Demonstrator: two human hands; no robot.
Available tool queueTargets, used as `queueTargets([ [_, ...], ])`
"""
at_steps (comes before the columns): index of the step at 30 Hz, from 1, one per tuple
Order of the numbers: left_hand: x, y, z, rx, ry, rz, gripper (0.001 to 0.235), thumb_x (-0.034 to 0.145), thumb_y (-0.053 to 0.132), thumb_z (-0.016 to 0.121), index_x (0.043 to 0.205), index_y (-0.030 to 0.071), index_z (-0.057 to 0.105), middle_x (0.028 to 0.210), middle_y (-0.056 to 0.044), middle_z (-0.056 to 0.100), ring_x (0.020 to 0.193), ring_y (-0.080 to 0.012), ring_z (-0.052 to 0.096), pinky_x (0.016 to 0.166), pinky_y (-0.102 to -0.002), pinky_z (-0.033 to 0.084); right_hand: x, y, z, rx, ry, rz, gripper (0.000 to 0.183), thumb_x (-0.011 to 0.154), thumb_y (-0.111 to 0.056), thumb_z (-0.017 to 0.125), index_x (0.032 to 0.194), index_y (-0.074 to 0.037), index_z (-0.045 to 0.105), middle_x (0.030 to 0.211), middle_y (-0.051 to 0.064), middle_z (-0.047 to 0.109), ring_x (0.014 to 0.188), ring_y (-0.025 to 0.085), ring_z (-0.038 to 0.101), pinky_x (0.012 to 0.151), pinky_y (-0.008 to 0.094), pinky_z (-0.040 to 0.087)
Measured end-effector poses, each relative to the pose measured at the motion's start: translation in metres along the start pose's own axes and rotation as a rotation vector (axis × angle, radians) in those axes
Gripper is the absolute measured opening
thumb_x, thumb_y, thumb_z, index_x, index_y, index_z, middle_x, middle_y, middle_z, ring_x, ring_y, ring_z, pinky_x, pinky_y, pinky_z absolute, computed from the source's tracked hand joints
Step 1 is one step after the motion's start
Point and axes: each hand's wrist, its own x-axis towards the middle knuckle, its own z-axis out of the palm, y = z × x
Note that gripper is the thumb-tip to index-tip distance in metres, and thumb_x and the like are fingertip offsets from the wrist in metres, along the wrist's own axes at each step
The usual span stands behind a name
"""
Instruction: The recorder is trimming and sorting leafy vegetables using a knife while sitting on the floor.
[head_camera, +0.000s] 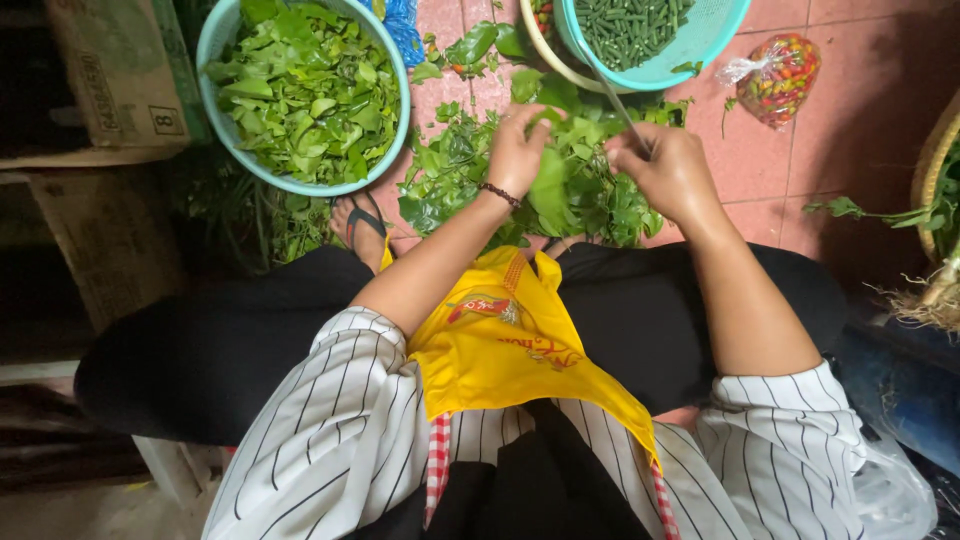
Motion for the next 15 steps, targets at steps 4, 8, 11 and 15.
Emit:
queueTargets([
  [4, -0.002, 0.039, -0.012, 0.478, 0.122, 0.217, 0.017, 0.099, 0.005, 0.064, 0.109, 0.008, 0.077, 0.097, -0.010, 0.058, 0.089, -0.0223, 0.062, 0.082, -0.034, 0.052, -0.001, 0.007, -0.005, -0.039, 0.008, 0.016, 0.016, 0.096, -0.013, 0.073, 0.107, -0.002, 0.075, 0.083, 0.006, 0.074, 0.075, 0.010, 0.068, 0.070, 0.029, 0.053],
  [8, -0.007, 0.055, -0.008, 0.359, -0.073, 0.166, 0.024, 0.100, 0.010, 0.056, 0.118, 0.012, 0.071, 0.102, -0.010, 0.054, 0.090, -0.0249, 0.062, 0.082, -0.039, 0.053, 0.001, 0.014, -0.004, 0.010, -0.061, 0.038, 0.017, 0.096, -0.013, 0.071, 0.110, -0.004, 0.075, 0.083, 0.006, 0.074, 0.076, 0.009, 0.066, 0.070, 0.029, 0.052],
  [11, -0.017, 0.057, 0.000, 0.473, -0.369, 0.317, 0.029, 0.101, 0.014, 0.057, 0.128, 0.008, 0.067, 0.102, -0.014, 0.052, 0.097, -0.0290, 0.058, 0.087, -0.043, 0.049, 0.003, 0.017, -0.005, 0.046, -0.131, 0.037, 0.019, 0.095, -0.012, 0.070, 0.112, -0.006, 0.075, 0.083, 0.006, 0.074, 0.076, 0.009, 0.065, 0.069, 0.029, 0.051],
  [15, -0.016, 0.033, 0.004, 0.682, -0.622, 0.292, 0.025, 0.105, 0.026, 0.060, 0.093, 0.005, 0.066, 0.100, -0.015, 0.056, 0.096, -0.0307, 0.058, 0.086, -0.045, 0.050, -0.002, -0.004, -0.014, -0.219, -0.249, 0.018, 0.021, 0.096, -0.017, 0.073, 0.114, -0.008, 0.076, 0.083, 0.012, 0.071, 0.071, 0.021, 0.063, 0.069, 0.037, 0.050],
])
